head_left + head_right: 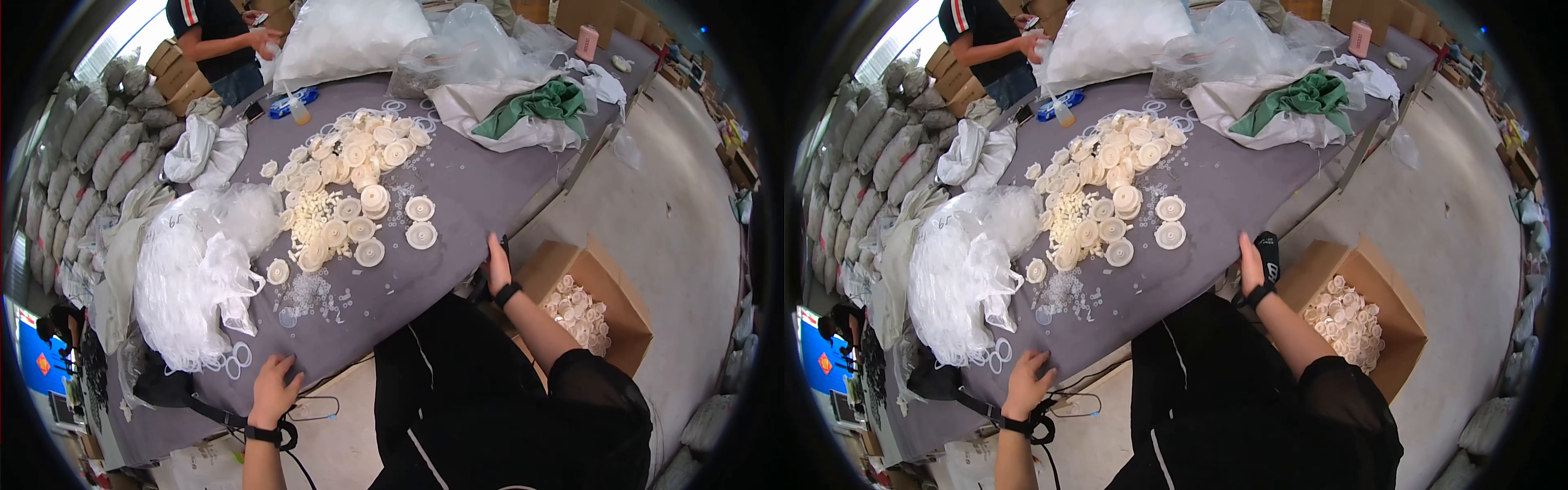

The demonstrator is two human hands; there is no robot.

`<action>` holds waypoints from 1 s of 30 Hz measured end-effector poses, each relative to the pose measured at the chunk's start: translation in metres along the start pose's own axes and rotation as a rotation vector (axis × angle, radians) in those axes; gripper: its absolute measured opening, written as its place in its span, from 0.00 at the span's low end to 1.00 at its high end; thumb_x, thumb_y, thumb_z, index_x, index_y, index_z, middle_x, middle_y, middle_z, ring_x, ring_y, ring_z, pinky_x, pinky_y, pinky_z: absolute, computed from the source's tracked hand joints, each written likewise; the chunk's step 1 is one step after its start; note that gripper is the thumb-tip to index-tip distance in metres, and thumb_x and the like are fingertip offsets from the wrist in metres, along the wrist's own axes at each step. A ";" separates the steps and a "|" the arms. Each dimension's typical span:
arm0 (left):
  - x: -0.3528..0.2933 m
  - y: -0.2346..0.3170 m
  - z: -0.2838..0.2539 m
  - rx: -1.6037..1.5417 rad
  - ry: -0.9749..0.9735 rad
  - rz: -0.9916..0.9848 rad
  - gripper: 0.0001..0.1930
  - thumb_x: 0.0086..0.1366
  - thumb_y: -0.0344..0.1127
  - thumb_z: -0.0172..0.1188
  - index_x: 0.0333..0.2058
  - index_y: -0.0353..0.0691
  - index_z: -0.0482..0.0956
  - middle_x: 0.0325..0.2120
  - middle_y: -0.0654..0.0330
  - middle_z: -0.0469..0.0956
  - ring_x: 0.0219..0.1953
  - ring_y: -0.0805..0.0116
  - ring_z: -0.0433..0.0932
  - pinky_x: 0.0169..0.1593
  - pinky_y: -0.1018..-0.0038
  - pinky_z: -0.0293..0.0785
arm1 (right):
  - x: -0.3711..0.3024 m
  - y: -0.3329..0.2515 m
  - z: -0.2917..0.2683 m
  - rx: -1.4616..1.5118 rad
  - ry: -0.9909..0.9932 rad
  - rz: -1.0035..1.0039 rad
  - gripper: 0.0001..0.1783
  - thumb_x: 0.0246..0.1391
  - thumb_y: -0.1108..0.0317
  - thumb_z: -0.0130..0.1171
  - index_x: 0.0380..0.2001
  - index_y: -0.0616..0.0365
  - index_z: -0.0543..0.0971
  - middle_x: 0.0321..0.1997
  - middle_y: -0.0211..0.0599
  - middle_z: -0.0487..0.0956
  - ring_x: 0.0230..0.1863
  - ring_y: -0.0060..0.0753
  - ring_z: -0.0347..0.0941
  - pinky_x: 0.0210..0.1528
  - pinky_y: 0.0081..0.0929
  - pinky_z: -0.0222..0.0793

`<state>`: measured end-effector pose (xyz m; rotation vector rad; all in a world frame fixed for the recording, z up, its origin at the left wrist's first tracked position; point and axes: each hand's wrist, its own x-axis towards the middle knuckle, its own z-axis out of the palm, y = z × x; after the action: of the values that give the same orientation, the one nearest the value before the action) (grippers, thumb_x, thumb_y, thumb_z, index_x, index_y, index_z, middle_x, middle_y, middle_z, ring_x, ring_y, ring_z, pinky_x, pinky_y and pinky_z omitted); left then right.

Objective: Assembling small plastic gaskets or valves onto circular plastic frames and placing the finished items into a box.

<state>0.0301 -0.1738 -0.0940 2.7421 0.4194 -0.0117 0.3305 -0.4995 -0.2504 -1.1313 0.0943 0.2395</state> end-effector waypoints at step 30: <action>0.070 -0.031 0.041 0.168 -0.142 -0.010 0.31 0.54 0.37 0.53 0.56 0.38 0.54 0.49 0.40 0.59 0.48 0.43 0.61 0.51 0.62 0.60 | 0.135 0.138 -0.128 -1.398 -0.318 0.588 0.25 0.50 0.50 0.44 0.36 0.63 0.75 0.39 0.41 0.75 0.42 0.40 0.69 0.41 0.32 0.63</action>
<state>0.0898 -0.1406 -0.1473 2.8793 0.4095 -0.2540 0.4351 -0.5403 -0.4536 -2.4175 -0.0490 1.1177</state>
